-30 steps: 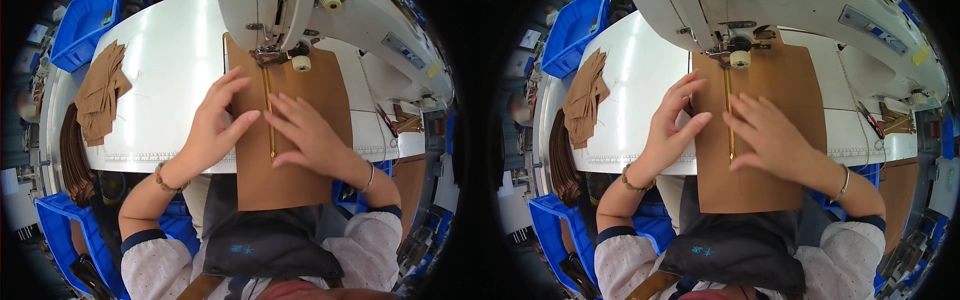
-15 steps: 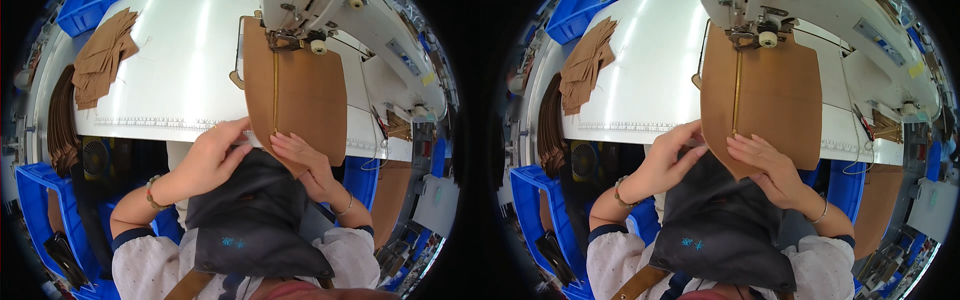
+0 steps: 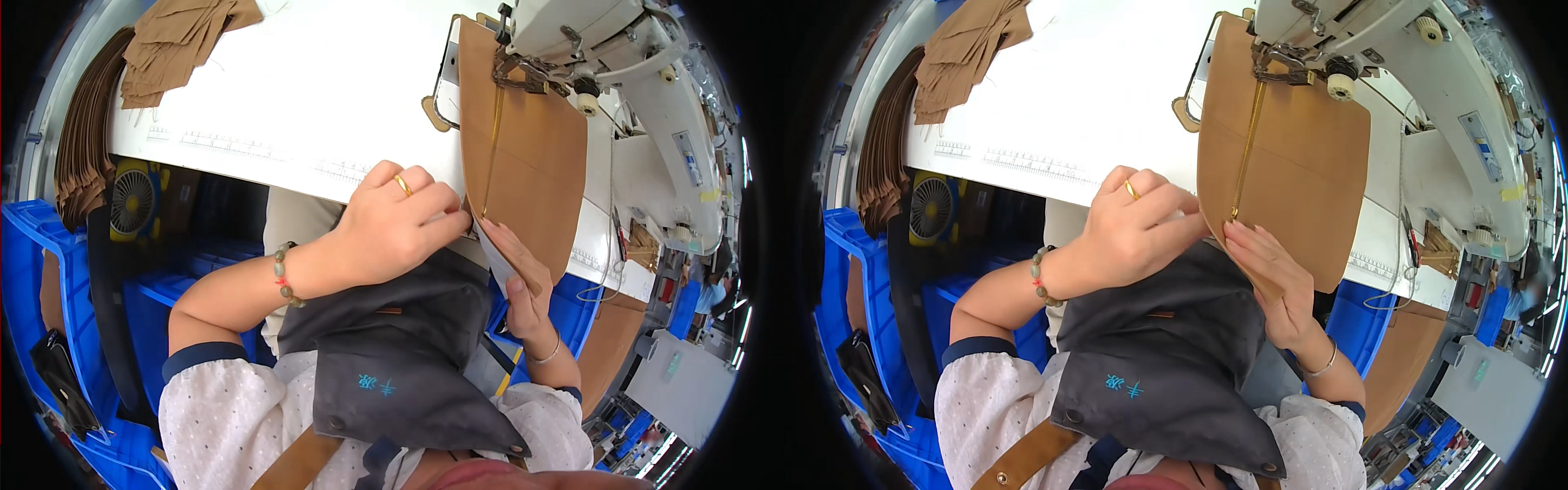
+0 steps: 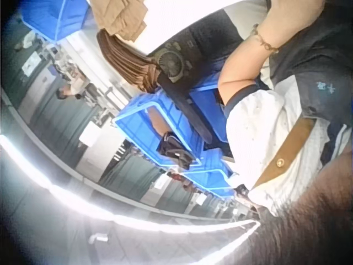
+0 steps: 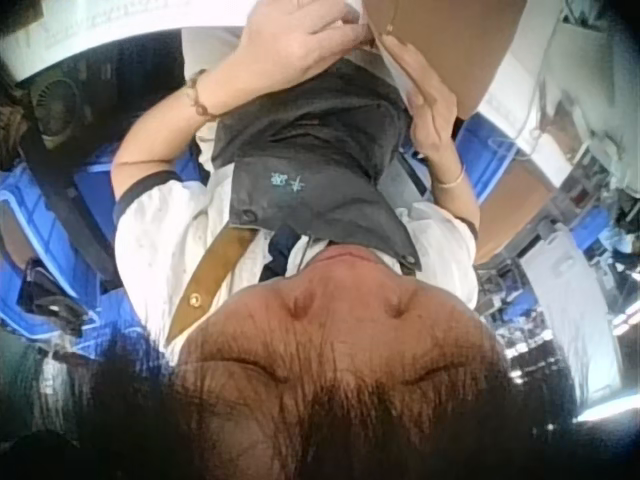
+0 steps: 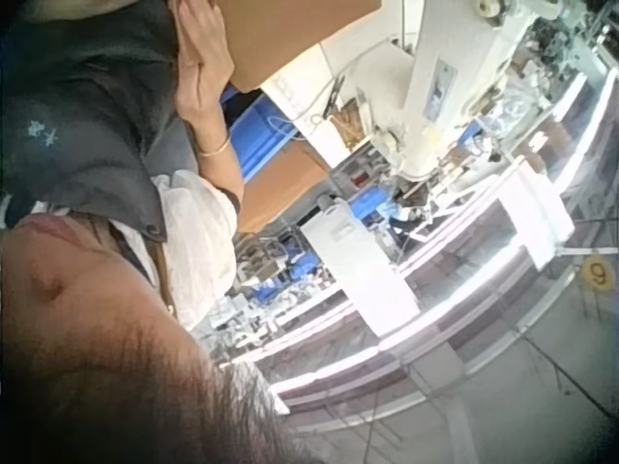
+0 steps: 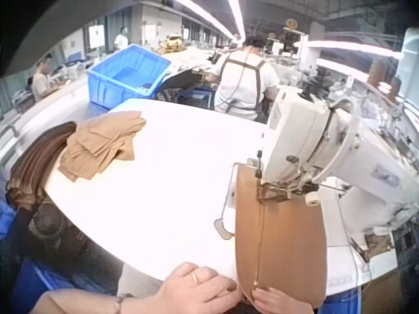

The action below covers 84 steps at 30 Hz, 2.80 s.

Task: The person sews a zipper onto a leather panel using an industrial sewing machine.

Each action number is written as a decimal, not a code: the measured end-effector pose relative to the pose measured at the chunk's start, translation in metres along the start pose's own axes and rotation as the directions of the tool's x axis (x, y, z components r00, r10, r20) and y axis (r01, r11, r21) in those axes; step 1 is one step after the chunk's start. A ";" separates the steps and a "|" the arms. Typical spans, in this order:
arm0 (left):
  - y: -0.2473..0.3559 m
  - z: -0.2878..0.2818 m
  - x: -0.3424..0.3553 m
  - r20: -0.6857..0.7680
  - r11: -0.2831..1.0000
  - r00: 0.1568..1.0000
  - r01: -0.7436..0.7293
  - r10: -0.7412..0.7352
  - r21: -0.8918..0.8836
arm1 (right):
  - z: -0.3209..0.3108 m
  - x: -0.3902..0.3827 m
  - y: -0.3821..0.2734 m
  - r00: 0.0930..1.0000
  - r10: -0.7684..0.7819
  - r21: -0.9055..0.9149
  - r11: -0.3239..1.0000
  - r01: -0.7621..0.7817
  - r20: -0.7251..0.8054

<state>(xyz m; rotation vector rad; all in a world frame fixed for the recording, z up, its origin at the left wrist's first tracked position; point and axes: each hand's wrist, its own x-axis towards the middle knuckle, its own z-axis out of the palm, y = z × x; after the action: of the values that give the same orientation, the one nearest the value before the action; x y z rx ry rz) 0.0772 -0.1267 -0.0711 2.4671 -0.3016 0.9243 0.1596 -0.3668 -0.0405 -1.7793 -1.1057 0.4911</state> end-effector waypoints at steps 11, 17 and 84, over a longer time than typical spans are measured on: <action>0.000 0.004 0.001 -0.130 0.986 0.981 -0.130 0.143 0.100 | 0.003 -0.003 0.001 0.999 0.017 0.027 1.000 -0.016 -0.036; -0.002 0.010 -0.001 -0.184 0.971 0.955 -0.215 0.232 0.104 | 0.005 -0.004 0.002 0.998 0.036 0.059 0.998 -0.032 -0.055; 0.035 0.007 0.016 0.362 0.893 0.912 -0.316 0.193 0.320 | -0.153 0.084 0.079 0.894 0.027 -0.685 0.633 -0.361 -0.447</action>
<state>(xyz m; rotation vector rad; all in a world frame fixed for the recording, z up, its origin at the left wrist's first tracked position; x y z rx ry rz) 0.0802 -0.1602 -0.0522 2.9931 -0.6317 0.7248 0.3498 -0.3850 -0.0261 -2.6135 -0.8596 -0.2964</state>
